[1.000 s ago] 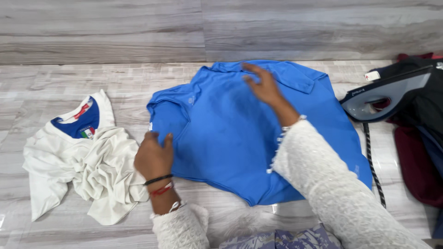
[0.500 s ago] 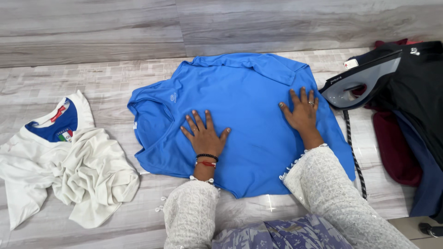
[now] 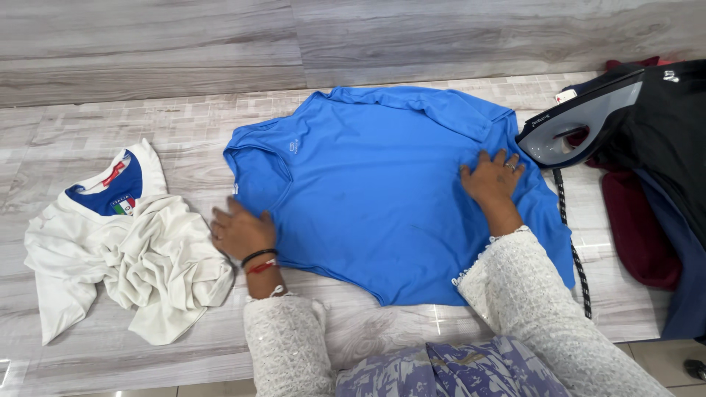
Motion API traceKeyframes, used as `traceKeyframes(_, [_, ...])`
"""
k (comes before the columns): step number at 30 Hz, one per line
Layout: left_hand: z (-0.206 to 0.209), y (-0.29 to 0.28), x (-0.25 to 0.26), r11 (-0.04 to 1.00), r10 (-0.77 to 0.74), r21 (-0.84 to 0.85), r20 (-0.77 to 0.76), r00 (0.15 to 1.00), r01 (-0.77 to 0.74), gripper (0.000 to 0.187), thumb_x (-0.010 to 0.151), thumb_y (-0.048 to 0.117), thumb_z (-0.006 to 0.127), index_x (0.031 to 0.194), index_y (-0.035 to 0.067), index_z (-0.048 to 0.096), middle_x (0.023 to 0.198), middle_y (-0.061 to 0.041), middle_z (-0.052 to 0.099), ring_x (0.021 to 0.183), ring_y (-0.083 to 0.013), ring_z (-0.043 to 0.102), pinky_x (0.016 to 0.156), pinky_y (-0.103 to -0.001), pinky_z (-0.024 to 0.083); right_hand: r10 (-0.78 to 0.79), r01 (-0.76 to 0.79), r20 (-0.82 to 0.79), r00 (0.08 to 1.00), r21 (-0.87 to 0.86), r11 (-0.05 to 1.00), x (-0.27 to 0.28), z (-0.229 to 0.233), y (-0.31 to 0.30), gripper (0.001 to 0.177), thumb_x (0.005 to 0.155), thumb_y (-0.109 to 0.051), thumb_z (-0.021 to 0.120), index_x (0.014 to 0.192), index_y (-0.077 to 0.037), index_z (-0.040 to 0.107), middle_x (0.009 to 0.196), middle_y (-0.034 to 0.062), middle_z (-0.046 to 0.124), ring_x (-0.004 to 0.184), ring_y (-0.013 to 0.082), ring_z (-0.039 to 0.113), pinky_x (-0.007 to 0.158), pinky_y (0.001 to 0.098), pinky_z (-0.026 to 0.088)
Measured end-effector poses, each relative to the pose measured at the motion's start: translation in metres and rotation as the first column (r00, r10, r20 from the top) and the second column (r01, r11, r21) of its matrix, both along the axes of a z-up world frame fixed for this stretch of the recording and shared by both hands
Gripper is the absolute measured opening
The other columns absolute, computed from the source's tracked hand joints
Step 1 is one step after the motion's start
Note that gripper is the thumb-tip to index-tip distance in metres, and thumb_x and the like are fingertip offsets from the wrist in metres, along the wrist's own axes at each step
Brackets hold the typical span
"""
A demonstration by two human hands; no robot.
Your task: The person irons a blue t-shirt and then a white t-shirt on a tiled floor. They smooth the fabric with their hands, use an electric iron to remove wrinkles, and fold the shirts after ironing.
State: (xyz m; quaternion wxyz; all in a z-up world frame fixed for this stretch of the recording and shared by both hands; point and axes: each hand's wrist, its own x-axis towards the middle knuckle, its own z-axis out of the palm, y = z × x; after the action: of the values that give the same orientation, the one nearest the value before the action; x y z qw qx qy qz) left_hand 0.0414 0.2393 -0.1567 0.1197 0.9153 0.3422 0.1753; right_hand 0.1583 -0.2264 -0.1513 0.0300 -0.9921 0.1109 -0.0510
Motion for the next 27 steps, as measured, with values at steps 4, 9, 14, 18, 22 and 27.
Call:
traceKeyframes(4, [0.012, 0.011, -0.011, 0.991, 0.035, -0.121, -0.129, 0.991, -0.051, 0.078, 0.071, 0.044, 0.089, 0.136, 0.009, 0.062, 0.124, -0.018, 0.067, 0.114, -0.0398, 0.064, 0.096, -0.053, 0.05, 0.157, -0.162, 0.12, 0.98, 0.035, 0.986, 0.006, 0.031, 0.056, 0.053, 0.084, -0.043, 0.075, 0.126, -0.011, 0.072, 0.139, 0.0237, 0.058, 0.128, 0.0446, 0.053, 0.107, 0.0541, 0.041])
traceKeyframes(9, [0.013, 0.014, -0.011, 0.98, -0.033, -0.196, -0.019, 0.999, 0.029, 0.056, 0.068, 0.04, 0.09, 0.113, 0.013, 0.073, 0.105, -0.013, 0.075, 0.095, -0.0348, 0.072, 0.08, -0.047, 0.056, 0.479, -0.553, 0.357, 0.802, 0.141, 0.821, 0.028, 0.054, 0.175, 0.028, 0.084, -0.025, 0.075, 0.11, -0.013, 0.078, 0.109, 0.0156, 0.074, 0.1, 0.0361, 0.069, 0.087, 0.0467, 0.054])
traceKeyframes(14, [0.008, 0.018, -0.014, 0.967, -0.124, -0.201, 0.165, 0.978, 0.156, 0.026, 0.082, 0.03, 0.083, 0.1, 0.014, 0.076, 0.099, -0.011, 0.077, 0.09, -0.0336, 0.073, 0.078, -0.045, 0.056, 0.643, -0.682, 0.234, 0.73, 0.186, 0.707, 0.05, 0.051, 0.284, 0.02, 0.091, -0.024, 0.071, 0.103, -0.011, 0.079, 0.105, 0.0145, 0.074, 0.097, 0.035, 0.07, 0.085, 0.0475, 0.055])
traceKeyframes(18, [0.01, 0.014, -0.008, 0.956, -0.176, -0.163, 0.343, 0.923, 0.242, 0.019, 0.085, 0.025, 0.077, 0.097, 0.011, 0.073, 0.095, -0.014, 0.076, 0.083, -0.0372, 0.072, 0.071, -0.047, 0.055, 0.671, -0.698, 0.199, 0.715, 0.259, 0.667, 0.076, 0.027, 0.352, 0.023, 0.092, -0.027, 0.07, 0.106, -0.01, 0.077, 0.113, 0.0148, 0.071, 0.103, 0.0346, 0.069, 0.089, 0.0464, 0.055])
traceKeyframes(22, [0.018, 0.015, 0.0, 0.929, -0.182, -0.269, 0.264, 0.947, 0.254, 0.019, 0.09, 0.028, 0.074, 0.1, 0.011, 0.072, 0.088, -0.015, 0.076, 0.079, -0.04, 0.072, 0.069, -0.049, 0.055, 0.657, -0.733, 0.325, 0.68, 0.308, 0.606, 0.108, 0.0, 0.396, 0.036, 0.091, -0.021, 0.068, 0.124, -0.006, 0.069, 0.14, 0.0184, 0.058, 0.108, 0.0387, 0.066, 0.091, 0.0469, 0.053])
traceKeyframes(27, [0.028, 0.021, 0.003, 0.906, -0.167, -0.362, 0.174, 0.97, 0.221, 0.034, 0.085, 0.041, 0.078, 0.102, 0.012, 0.073, 0.087, -0.016, 0.077, 0.081, -0.0376, 0.074, 0.07, -0.048, 0.057, 0.719, -0.715, 0.13, 0.683, 0.319, 0.622, 0.124, -0.013, 0.408, 0.062, 0.087, -0.015, 0.069, 0.146, -0.007, 0.053, 0.138, 0.0196, 0.056, 0.116, 0.0396, 0.062, 0.093, 0.0463, 0.051])
